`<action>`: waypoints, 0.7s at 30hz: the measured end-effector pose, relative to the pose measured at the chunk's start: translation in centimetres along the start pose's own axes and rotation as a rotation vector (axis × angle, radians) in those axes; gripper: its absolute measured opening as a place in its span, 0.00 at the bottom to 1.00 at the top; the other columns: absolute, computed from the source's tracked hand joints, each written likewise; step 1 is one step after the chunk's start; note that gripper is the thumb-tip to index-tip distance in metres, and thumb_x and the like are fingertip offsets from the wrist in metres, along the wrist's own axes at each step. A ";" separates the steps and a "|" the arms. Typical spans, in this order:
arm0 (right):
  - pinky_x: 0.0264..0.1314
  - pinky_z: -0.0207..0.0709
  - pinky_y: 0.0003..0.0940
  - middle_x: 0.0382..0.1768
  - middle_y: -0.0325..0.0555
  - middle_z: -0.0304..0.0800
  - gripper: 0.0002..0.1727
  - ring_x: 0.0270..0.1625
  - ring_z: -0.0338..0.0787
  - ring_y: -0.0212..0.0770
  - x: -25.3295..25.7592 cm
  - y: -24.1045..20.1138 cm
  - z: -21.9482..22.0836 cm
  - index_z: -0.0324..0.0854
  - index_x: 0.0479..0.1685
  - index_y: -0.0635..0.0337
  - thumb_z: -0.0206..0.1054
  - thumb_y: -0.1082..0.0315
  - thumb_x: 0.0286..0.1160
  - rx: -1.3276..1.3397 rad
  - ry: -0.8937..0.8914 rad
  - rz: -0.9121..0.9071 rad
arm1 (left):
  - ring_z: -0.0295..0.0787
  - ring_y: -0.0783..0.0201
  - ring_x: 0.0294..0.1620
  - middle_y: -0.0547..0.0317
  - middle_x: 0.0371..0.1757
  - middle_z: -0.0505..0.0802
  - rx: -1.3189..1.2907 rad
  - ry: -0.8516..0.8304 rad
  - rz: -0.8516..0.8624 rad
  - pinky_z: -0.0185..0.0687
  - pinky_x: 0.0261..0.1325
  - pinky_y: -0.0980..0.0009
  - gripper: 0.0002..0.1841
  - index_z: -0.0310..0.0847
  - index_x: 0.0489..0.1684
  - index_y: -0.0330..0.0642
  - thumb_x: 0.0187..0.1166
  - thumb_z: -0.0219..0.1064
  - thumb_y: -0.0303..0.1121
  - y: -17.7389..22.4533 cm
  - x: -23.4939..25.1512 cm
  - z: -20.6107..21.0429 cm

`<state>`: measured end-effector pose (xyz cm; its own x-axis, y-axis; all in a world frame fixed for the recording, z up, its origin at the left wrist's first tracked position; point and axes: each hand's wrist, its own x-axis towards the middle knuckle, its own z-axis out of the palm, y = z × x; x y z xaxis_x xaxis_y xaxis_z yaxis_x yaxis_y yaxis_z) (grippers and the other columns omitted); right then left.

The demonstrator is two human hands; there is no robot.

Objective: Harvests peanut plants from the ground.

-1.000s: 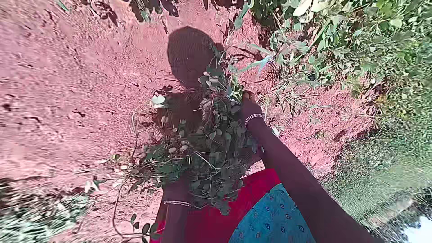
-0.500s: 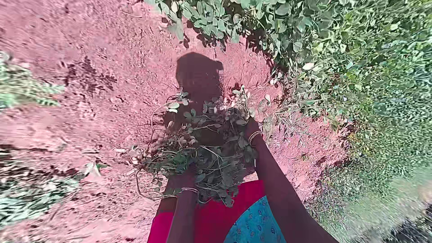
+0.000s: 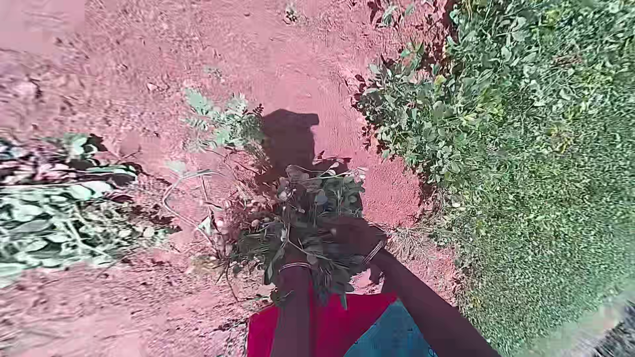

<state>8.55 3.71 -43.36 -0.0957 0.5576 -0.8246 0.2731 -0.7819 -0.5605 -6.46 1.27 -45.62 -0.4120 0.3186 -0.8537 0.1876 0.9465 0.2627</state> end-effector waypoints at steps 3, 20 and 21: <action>0.59 0.89 0.45 0.56 0.62 0.93 0.15 0.52 0.96 0.50 4.6 1.6 -4.4 0.85 0.63 0.70 0.65 0.72 0.84 -0.390 0.318 0.255 | 0.75 0.47 0.77 0.30 0.77 0.77 -0.369 0.109 -0.290 0.68 0.81 0.54 0.30 0.61 0.82 0.23 0.86 0.65 0.34 0.7 1.3 0.2; 0.75 0.65 0.79 0.77 0.78 0.75 0.29 0.80 0.73 0.78 31.2 -2.3 -27.9 0.74 0.78 0.70 0.65 0.62 0.82 -1.566 0.174 0.347 | 0.85 0.76 0.52 0.52 0.53 0.89 -0.628 -0.006 -0.363 0.81 0.59 0.78 0.15 0.75 0.65 0.25 0.91 0.54 0.27 0.0 -3.3 10.9; 0.73 0.70 0.76 0.75 0.75 0.78 0.26 0.79 0.77 0.74 28.4 -1.4 -25.7 0.77 0.74 0.70 0.64 0.62 0.84 -1.520 0.134 0.470 | 0.84 0.72 0.57 0.47 0.58 0.88 -0.558 0.009 -0.388 0.79 0.64 0.75 0.16 0.76 0.67 0.24 0.90 0.57 0.28 0.1 -3.2 11.1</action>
<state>30.05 27.81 -63.97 0.3270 0.4416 -0.8355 0.9176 0.0628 0.3924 4.76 -0.25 -47.84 -0.3643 -0.0515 -0.9299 -0.4623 0.8768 0.1325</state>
